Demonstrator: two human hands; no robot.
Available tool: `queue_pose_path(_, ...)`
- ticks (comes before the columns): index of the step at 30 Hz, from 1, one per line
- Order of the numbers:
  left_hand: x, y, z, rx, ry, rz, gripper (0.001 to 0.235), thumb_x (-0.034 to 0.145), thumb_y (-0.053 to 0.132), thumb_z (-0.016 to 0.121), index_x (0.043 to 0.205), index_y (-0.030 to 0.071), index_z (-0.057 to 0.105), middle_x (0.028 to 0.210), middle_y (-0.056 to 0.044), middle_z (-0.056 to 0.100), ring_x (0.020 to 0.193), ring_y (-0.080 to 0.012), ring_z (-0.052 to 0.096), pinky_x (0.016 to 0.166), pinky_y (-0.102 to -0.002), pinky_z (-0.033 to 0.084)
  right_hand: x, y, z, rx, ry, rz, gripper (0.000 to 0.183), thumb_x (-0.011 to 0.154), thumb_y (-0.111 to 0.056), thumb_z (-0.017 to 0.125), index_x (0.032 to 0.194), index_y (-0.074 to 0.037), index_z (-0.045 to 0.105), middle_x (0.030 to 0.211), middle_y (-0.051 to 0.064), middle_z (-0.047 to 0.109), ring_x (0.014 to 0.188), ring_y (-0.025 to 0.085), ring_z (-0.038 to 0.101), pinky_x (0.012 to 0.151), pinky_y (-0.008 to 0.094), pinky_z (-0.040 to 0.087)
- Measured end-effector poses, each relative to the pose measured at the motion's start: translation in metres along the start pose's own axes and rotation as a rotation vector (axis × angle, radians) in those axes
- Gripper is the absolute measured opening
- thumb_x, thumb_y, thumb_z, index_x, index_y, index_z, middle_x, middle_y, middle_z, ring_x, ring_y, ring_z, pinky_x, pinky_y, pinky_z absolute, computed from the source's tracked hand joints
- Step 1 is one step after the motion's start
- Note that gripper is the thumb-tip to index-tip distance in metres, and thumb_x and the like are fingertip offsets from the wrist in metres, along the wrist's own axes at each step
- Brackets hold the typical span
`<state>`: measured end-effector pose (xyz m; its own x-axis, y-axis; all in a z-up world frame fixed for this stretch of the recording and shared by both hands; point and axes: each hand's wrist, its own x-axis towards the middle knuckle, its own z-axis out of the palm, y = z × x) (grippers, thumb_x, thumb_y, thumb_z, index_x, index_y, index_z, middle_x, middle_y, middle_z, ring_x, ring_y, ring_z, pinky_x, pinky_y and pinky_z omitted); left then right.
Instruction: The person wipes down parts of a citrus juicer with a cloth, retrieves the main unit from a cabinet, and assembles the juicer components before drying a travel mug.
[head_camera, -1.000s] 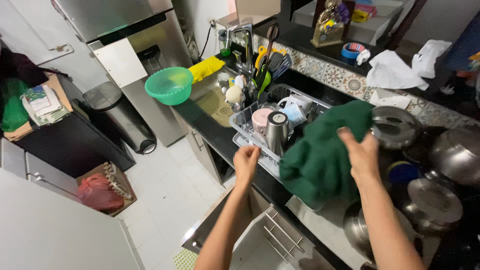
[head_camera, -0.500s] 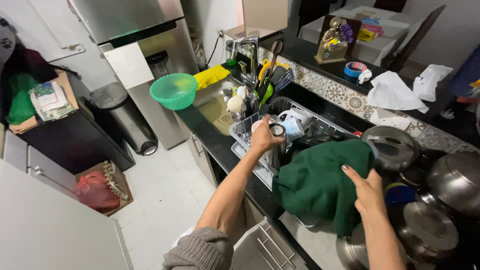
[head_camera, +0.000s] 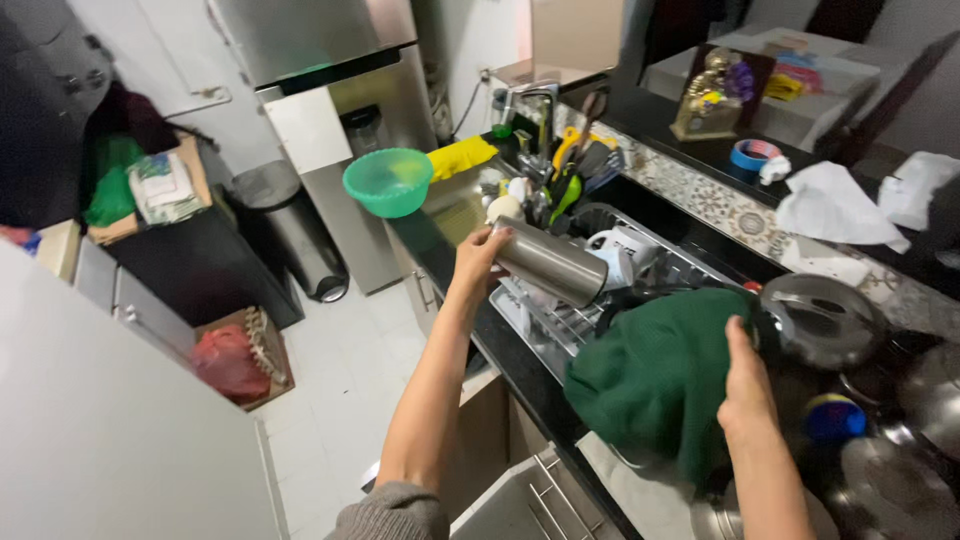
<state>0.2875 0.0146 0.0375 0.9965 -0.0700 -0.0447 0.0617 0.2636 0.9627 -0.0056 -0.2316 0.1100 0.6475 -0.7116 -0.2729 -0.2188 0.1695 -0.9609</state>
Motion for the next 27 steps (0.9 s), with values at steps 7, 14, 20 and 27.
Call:
queue_pose_path(7,-0.025,-0.004,-0.023,-0.361,0.039,-0.452,0.077,0.064,0.047,0.078,0.129,0.017,0.049,0.123,-0.013,0.049,0.102,-0.0307,0.062,0.081,-0.056,0.061,0.083,0.046,-0.004,0.005,0.084,-0.186,0.061,0.090,-0.049,0.064,0.140,-0.015,0.059,0.144,0.003,0.060,0.134,0.015,0.052,0.117,0.031,0.034)
queue_pose_path(14,-0.053,-0.023,-0.020,-0.427,-0.174,-0.244,0.052,0.078,0.026,0.084,0.123,0.016,0.059,0.132,-0.015,0.043,0.119,-0.0387,0.049,0.087,-0.069,0.054,0.158,0.095,0.070,-0.303,0.199,-0.903,0.031,0.090,-0.038,0.075,0.100,-0.010,0.069,0.093,0.012,0.071,0.086,0.029,0.070,0.076,0.044,0.055)
queue_pose_path(20,-0.097,-0.006,-0.012,-0.374,-0.152,-0.070,0.048,0.089,0.023,0.082,0.133,0.018,0.065,0.119,-0.012,0.056,0.100,-0.0317,0.065,0.080,-0.052,0.062,0.010,0.026,0.142,-0.522,0.039,-1.505,0.080,0.080,-0.040,0.080,0.145,-0.006,0.047,0.157,0.018,0.043,0.152,0.042,0.027,0.119,0.065,0.019)
queue_pose_path(27,-0.125,0.015,-0.015,-0.222,-0.065,0.126,0.054,0.085,0.027,0.081,0.136,0.020,0.065,0.111,-0.007,0.060,0.090,-0.0161,0.066,0.071,-0.027,0.063,0.055,0.009,0.158,-0.408,0.040,-1.460,0.069,0.090,-0.026,0.074,0.145,0.006,0.046,0.153,0.034,0.041,0.140,0.049,0.043,0.112,0.066,0.032)
